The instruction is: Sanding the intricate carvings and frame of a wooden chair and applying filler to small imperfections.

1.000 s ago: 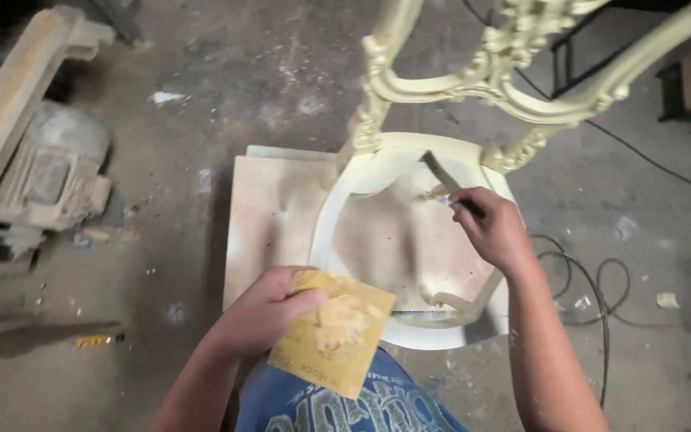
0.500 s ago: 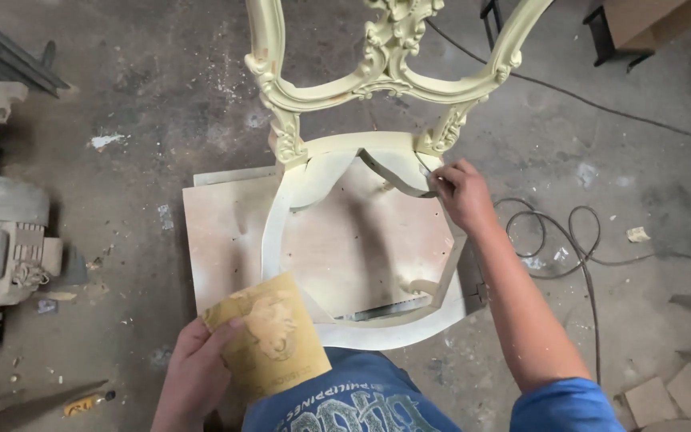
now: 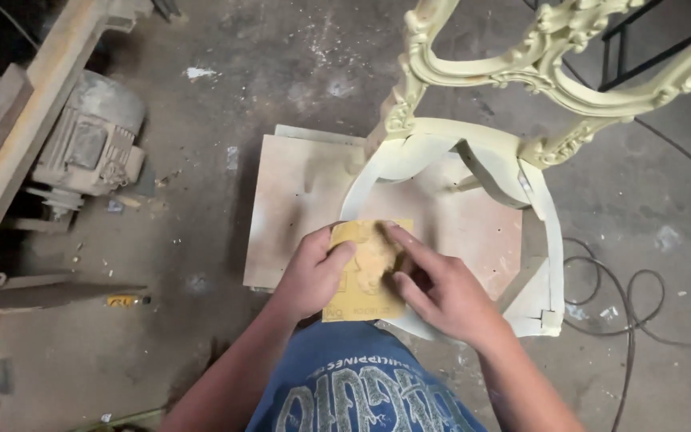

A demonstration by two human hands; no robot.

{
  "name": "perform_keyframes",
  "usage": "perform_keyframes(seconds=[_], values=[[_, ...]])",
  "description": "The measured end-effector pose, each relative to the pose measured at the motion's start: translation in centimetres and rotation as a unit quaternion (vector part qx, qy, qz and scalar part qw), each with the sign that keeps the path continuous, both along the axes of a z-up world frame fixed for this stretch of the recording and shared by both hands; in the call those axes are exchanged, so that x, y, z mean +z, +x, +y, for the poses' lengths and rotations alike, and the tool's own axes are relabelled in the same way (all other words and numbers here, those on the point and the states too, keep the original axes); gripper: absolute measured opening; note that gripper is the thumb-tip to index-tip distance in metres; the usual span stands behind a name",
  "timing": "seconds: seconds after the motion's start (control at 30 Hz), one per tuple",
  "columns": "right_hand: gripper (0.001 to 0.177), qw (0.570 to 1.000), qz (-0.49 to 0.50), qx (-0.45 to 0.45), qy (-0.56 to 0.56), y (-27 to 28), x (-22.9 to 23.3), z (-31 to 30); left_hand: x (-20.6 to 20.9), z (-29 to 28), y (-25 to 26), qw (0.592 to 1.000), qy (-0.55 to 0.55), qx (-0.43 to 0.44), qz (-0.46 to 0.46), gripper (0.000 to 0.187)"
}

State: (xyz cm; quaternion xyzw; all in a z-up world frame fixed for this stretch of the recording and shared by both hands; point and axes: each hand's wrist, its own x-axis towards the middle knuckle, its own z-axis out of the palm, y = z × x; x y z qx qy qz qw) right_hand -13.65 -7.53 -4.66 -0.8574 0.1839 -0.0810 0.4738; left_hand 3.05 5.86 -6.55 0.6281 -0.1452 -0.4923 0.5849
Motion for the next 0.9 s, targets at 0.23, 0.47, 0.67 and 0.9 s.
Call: perform_keyframes(seconds=[0.23,0.47,0.67,0.9], values=[[0.068,0.989,0.043,0.036,-0.134,1.3,-1.5,0.5,-1.2,0.1,0.3,1.000,-0.017,-0.006,-0.013,0.019],[0.066,0.985,0.061,0.058,-0.150,1.9,-0.3,0.6,-2.1,0.0,0.5,0.999,-0.044,-0.018,-0.022,0.022],[0.062,0.906,-0.150,0.035,0.394,0.9,-3.8,-1.7,-3.3,0.4,0.8,0.999,-0.045,-0.014,-0.008,0.022],[0.061,0.784,-0.206,0.038,0.585,1.7,-4.7,-3.0,-0.2,1.8,1.6,0.998,-0.034,0.032,0.044,0.021]])
